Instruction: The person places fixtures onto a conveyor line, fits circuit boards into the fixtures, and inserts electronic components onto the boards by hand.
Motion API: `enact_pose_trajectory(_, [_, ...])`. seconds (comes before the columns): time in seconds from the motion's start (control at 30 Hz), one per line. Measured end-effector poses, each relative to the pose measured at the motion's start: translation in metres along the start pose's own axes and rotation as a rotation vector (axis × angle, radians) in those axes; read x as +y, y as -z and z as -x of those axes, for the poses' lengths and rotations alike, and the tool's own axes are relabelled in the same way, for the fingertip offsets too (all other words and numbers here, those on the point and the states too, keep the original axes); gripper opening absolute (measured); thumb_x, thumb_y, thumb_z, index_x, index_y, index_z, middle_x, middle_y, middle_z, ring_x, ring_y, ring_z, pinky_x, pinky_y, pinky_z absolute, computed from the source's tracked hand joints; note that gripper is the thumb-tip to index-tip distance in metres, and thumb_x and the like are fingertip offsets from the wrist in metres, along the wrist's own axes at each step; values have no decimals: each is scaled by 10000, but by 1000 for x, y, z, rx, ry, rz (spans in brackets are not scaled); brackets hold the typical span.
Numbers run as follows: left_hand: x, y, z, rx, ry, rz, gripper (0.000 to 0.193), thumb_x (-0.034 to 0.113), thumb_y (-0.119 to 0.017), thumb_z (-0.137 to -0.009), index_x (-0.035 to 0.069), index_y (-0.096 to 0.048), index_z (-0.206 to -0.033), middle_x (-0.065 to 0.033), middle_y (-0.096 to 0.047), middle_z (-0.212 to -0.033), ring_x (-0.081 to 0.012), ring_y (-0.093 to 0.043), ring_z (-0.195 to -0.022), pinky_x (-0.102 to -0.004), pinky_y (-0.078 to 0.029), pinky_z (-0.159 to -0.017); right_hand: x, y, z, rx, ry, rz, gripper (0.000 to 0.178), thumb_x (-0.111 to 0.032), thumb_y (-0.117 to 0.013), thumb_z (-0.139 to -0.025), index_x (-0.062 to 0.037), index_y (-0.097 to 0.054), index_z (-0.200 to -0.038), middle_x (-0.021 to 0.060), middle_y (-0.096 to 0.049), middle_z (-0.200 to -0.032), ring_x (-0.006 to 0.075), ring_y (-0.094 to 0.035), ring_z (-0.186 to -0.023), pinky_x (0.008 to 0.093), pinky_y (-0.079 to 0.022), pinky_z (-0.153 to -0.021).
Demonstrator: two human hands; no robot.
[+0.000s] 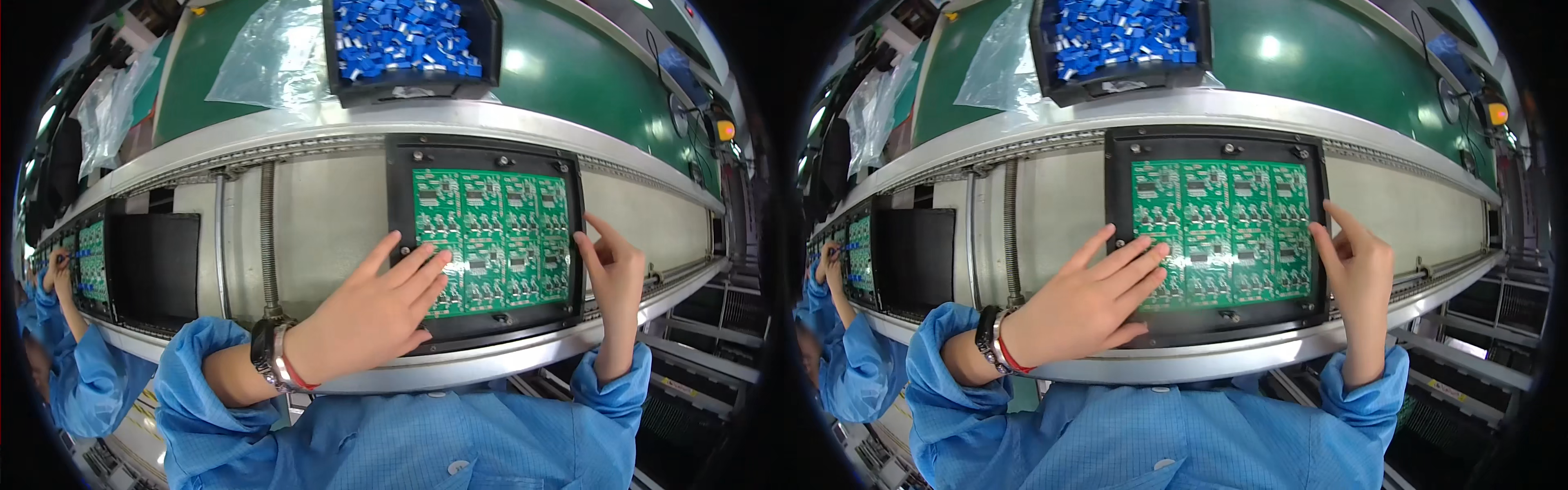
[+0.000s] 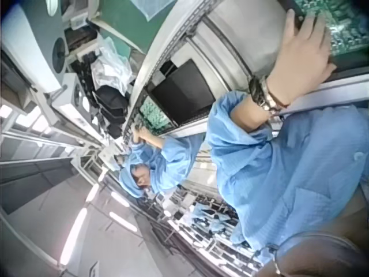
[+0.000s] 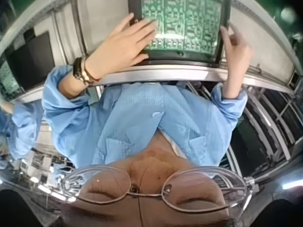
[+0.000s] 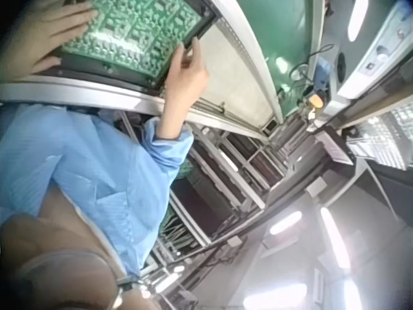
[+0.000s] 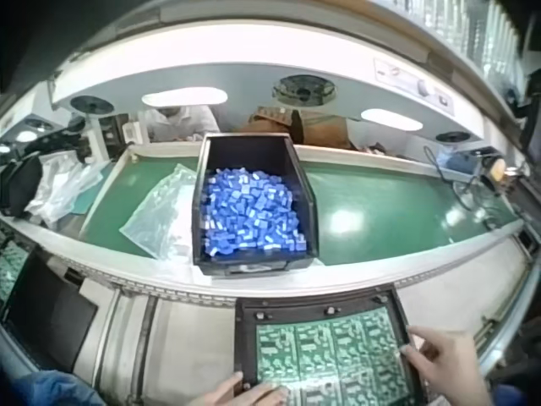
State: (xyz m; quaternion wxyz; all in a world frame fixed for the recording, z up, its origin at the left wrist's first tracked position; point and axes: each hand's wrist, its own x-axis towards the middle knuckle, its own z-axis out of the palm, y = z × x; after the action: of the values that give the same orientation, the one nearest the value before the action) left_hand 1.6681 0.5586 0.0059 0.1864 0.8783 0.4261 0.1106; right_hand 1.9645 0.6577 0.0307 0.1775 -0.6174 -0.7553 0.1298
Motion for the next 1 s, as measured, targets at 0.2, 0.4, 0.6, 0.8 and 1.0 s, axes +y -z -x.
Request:
enact_pose_trajectory(0.2, [0, 6, -5, -79, 13, -49, 604, 343, -718, -784, 0, -563, -1257, -136, -416, -1449, -263, -372, -1362, -519, -236, -1141, -18, -12, 12, -343, 683, -111, 252, -181, -803, -695, -40, -630, -811, 87, -590, -702, 252, -592, -643, 328, -468, -571])
enact_pose_trajectory(0.4, [-2, 5, -5, -16, -130, -142, 411, 205, -705, -771, 7, -628, -1122, -136, -512, -1357, -261, -453, -1301, -429, -348, -1106, -25, -39, 22, -374, 810, -14, 278, -208, -762, -668, -82, -514, -668, 63, -477, -665, 242, -536, -597, 356, -455, -525])
enact_pose_trajectory(0.6, [-4, 8, -6, 29, -248, -164, 162, 130, -662, -742, 42, -651, -878, -147, -618, -1208, -272, -575, -1168, -370, -486, -974, -20, -55, 35, -232, 833, -4, 199, -112, -684, -641, -77, -489, -621, 52, -421, -629, 213, -509, -563, 346, -434, -467])
enact_pose_trajectory(0.8, [-3, 5, -15, 75, -443, -395, 142, 89, -642, -713, 47, -509, -687, -256, -663, -1017, -316, -667, -968, -345, -559, -812, -15, -60, 40, -164, 750, -92, 154, -56, -646, -639, -59, -494, -612, 62, -461, -607, 232, -524, -540, 353, -441, -473])
enact_pose_trajectory(1.0, [-12, 17, -31, -8, -711, -568, 122, 106, -649, -715, 48, -553, -764, -252, -670, -965, -296, -682, -863, -306, -553, -747, -19, -24, 28, -279, 640, -78, 159, -81, -663, -706, -44, -522, -641, 85, -507, -615, 267, -553, -563, 385, -452, -502])
